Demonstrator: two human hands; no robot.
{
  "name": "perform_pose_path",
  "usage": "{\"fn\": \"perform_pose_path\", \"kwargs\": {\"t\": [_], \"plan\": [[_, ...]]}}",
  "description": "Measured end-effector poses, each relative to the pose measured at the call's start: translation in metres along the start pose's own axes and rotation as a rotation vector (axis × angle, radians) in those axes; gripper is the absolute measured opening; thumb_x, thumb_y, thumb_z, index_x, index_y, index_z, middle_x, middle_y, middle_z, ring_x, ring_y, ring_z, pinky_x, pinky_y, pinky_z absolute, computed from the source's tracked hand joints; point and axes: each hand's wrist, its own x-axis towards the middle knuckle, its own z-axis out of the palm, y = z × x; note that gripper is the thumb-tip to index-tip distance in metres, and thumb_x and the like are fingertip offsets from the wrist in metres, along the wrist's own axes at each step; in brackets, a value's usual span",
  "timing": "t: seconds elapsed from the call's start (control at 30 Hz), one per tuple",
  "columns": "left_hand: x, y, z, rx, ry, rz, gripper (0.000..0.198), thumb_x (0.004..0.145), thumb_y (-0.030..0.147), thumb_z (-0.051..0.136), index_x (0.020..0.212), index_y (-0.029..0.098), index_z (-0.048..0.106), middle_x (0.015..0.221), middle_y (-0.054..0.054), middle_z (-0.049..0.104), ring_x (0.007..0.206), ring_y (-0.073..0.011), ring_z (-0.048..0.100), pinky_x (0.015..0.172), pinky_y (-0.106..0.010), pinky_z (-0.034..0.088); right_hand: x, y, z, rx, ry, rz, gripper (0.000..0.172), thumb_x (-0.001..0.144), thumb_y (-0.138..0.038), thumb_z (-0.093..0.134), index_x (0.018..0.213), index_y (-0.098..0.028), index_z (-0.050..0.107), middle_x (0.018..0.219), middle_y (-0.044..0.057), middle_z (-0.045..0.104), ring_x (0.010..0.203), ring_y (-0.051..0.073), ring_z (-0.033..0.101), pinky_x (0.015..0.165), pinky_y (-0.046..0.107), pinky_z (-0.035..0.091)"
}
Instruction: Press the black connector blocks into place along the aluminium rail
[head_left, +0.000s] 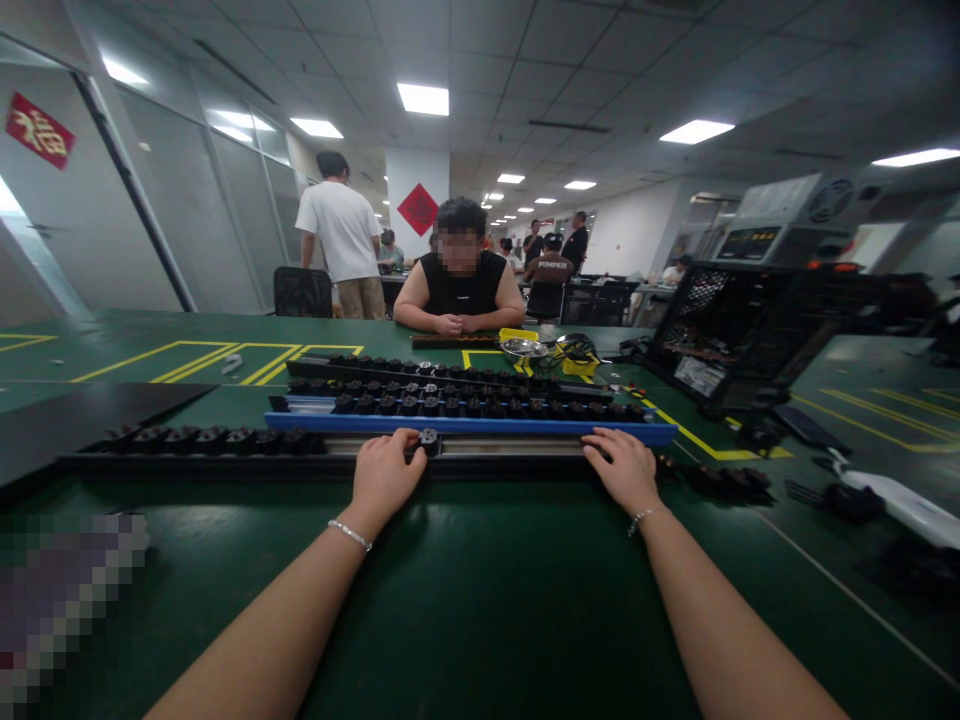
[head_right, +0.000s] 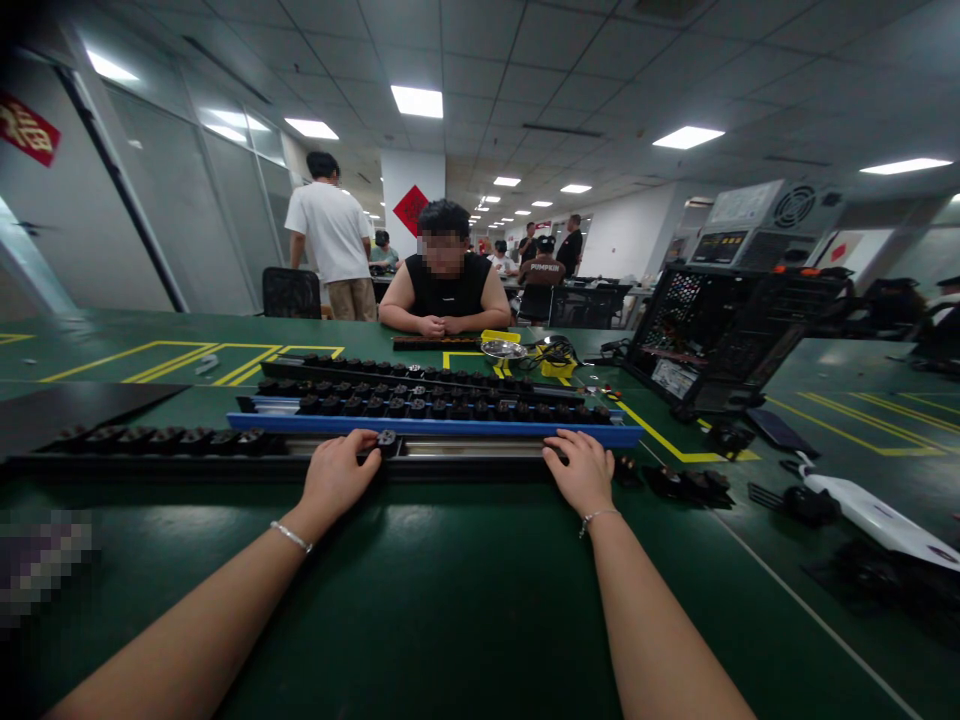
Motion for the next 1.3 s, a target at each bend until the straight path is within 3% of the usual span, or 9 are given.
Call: {"fn": "perform_pose_path", "kwargs": {"t": [0.2, 0.5, 0.63, 0.87, 1.3], "plan": [[-0.001, -0.001, 0.004, 0.004, 0.001, 0.037, 0.027, 0.080, 0.032, 0.045, 0.101, 0.020, 0.057, 0.092, -0.003, 0.070, 0.091, -0.0209, 0.062, 0.089, -0.037, 0.040, -0.001, -0.004, -0.001, -0.003, -0.021, 0.032, 0.035, 0.082, -0.048, 0.039, 0.096, -0.032, 0.067, 0.122, -0.001, 0.057, 0.118, 0.025, 0.039, 0.095, 0.051, 0.027], [-0.005, 0.004, 0.008, -0.022, -0.011, 0.084, 0.030, 0.083, 0.034, 0.043, 0.107, 0.020, 0.055, 0.099, -0.003, 0.068, 0.096, -0.0208, 0.060, 0.091, -0.038, 0.039, -0.004, -0.019, -0.001, -0.051, -0.045, 0.119, 0.034, 0.083, -0.040, 0.036, 0.098, -0.031, 0.065, 0.125, 0.000, 0.054, 0.121, 0.029, 0.037, 0.094, 0.072, 0.012], [-0.007, 0.006, 0.010, -0.038, -0.014, 0.119, 0.033, 0.084, 0.036, 0.042, 0.111, 0.020, 0.053, 0.101, -0.004, 0.068, 0.099, -0.0211, 0.059, 0.093, -0.039, 0.038, -0.007, -0.029, -0.001, -0.078, -0.004, 0.066, 0.037, 0.085, -0.033, 0.032, 0.099, -0.027, 0.066, 0.125, 0.002, 0.055, 0.121, 0.026, 0.039, 0.100, 0.064, 0.016], [-0.007, 0.007, 0.011, -0.027, -0.010, 0.163, 0.034, 0.082, 0.034, 0.044, 0.111, 0.018, 0.053, 0.103, -0.005, 0.068, 0.099, -0.0210, 0.059, 0.094, -0.038, 0.038, -0.011, -0.043, -0.001, -0.076, -0.085, -0.101, 0.038, 0.088, -0.036, 0.030, 0.103, -0.028, 0.065, 0.125, 0.002, 0.055, 0.119, 0.021, 0.043, 0.104, 0.051, 0.020], [-0.010, 0.010, 0.010, 0.073, -0.028, 0.237, 0.040, 0.082, 0.034, 0.044, 0.118, 0.017, 0.048, 0.097, -0.007, 0.069, 0.094, -0.0217, 0.061, 0.094, -0.038, 0.037, -0.012, -0.049, 0.000, -0.108, -0.044, -0.106, 0.037, 0.087, -0.032, 0.032, 0.100, -0.027, 0.066, 0.124, 0.003, 0.057, 0.119, 0.022, 0.044, 0.102, 0.051, 0.022]]}}
